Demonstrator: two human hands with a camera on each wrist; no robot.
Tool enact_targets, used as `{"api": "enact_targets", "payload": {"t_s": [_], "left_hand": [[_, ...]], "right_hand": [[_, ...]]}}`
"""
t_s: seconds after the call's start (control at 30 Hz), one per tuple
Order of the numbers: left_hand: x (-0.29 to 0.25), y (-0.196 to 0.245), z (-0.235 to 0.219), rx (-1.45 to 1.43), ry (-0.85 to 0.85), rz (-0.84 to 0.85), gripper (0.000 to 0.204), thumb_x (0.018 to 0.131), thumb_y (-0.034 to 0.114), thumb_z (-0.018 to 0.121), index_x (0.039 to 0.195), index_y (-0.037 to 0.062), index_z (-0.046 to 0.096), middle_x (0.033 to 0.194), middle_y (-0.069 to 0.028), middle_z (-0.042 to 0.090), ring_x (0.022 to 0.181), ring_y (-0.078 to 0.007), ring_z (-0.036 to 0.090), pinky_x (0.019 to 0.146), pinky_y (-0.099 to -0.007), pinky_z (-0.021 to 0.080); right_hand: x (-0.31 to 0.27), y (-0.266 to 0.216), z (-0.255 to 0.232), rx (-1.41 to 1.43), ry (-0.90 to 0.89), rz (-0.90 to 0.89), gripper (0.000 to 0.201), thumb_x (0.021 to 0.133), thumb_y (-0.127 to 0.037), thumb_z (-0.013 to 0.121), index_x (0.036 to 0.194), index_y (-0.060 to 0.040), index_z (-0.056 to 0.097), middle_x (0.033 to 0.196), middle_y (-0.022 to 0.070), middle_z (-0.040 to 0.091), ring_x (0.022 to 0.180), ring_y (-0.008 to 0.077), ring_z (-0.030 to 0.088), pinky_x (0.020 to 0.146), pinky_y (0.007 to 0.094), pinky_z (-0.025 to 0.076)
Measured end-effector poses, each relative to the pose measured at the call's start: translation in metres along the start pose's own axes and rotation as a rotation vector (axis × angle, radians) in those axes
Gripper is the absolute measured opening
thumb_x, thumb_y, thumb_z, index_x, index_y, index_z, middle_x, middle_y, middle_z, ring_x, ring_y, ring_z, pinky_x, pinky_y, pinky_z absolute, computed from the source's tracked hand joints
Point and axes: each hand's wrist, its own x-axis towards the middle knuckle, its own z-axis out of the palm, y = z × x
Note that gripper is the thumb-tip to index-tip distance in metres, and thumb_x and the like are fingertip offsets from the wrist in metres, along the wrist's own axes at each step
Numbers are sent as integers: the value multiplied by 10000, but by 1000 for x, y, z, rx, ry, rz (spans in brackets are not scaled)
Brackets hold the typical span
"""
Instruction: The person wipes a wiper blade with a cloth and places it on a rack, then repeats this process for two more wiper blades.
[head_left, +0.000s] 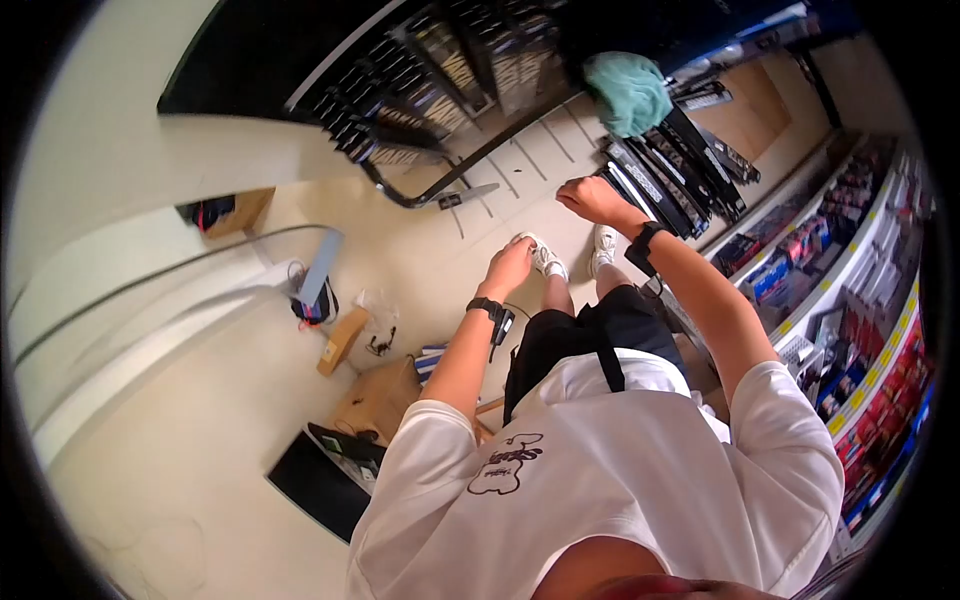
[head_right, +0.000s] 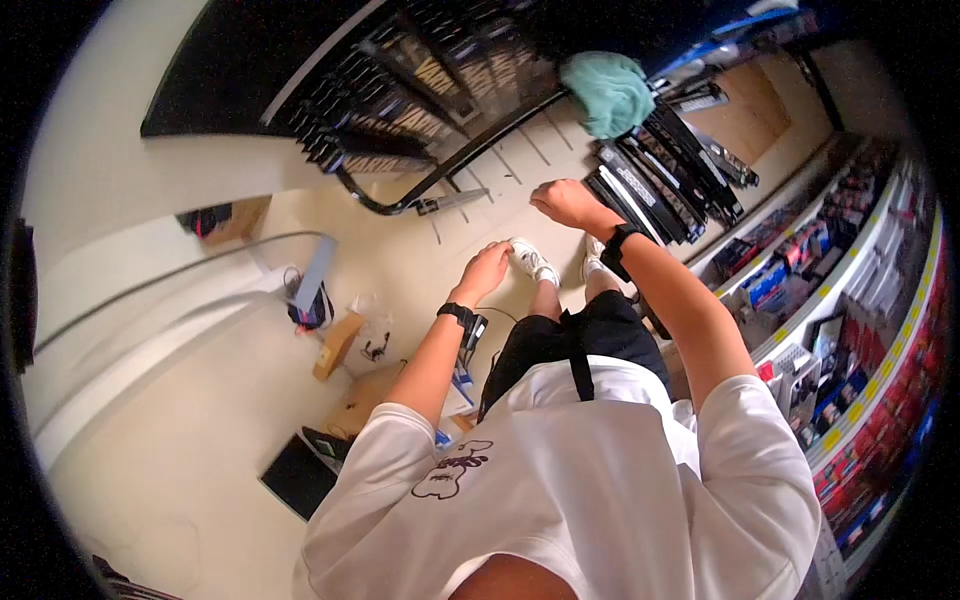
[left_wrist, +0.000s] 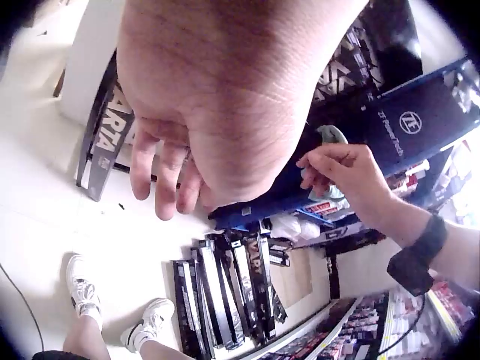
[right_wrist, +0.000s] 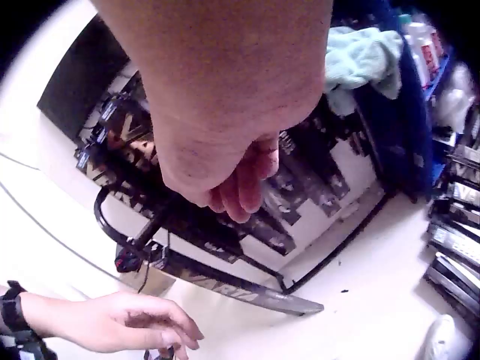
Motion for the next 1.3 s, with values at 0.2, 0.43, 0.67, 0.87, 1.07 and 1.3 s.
{"api": "enact_targets", "payload": {"t_s": [0.2, 0.43, 0.67, 0.87, 1.07, 1.3], "left_hand": [[34, 33, 19, 111, -196, 110, 201, 924, 108, 470, 1079, 54, 585, 1091, -176, 628, 1022, -380, 593, 878, -453, 483], [70, 75, 43, 217, -302, 269, 209, 909, 104, 484, 1087, 72, 587, 1080, -162, 633, 1014, -376, 602, 869, -459, 489], [111, 128, 61, 318, -391, 276, 223, 904, 103, 488, 1101, 81, 588, 1064, -163, 644, 999, -375, 612, 854, -471, 495], [151, 166, 88, 554, -351, 356, 217, 879, 75, 470, 1052, 92, 602, 1011, -118, 668, 942, -352, 624, 776, -500, 479], [195, 186, 122, 603, -382, 397, 212, 860, 68, 489, 1022, 83, 625, 1011, -114, 669, 926, -328, 639, 796, -513, 439], [248, 196, 146, 882, -416, 522, 184, 830, 96, 544, 991, 110, 631, 970, -78, 667, 954, -287, 628, 784, -507, 427]], "right_hand": [[-94, 51, -24, -58, 92, 249, 146, 859, -172, 581, 869, -40, 643, 837, 166, 663, 784, 376, 628, 679, 457, 517], [-193, 94, -38, -72, 130, 488, 194, 867, -211, 588, 893, -44, 683, 878, 161, 683, 810, 364, 646, 704, 457, 522], [-254, 135, -22, 65, 313, 711, 181, 829, -197, 608, 915, -54, 678, 872, 194, 674, 811, 385, 642, 729, 468, 521], [-291, 164, -24, 37, 330, 694, 141, 833, -173, 600, 824, -36, 632, 838, 187, 668, 808, 385, 639, 725, 485, 520], [-306, 188, -32, 95, 367, 832, 136, 859, -154, 575, 907, -52, 652, 890, 166, 672, 858, 377, 634, 734, 475, 513], [-301, 218, -25, 61, 443, 803, 97, 815, -126, 590, 863, -49, 625, 856, 144, 656, 866, 361, 625, 743, 462, 503]]}}
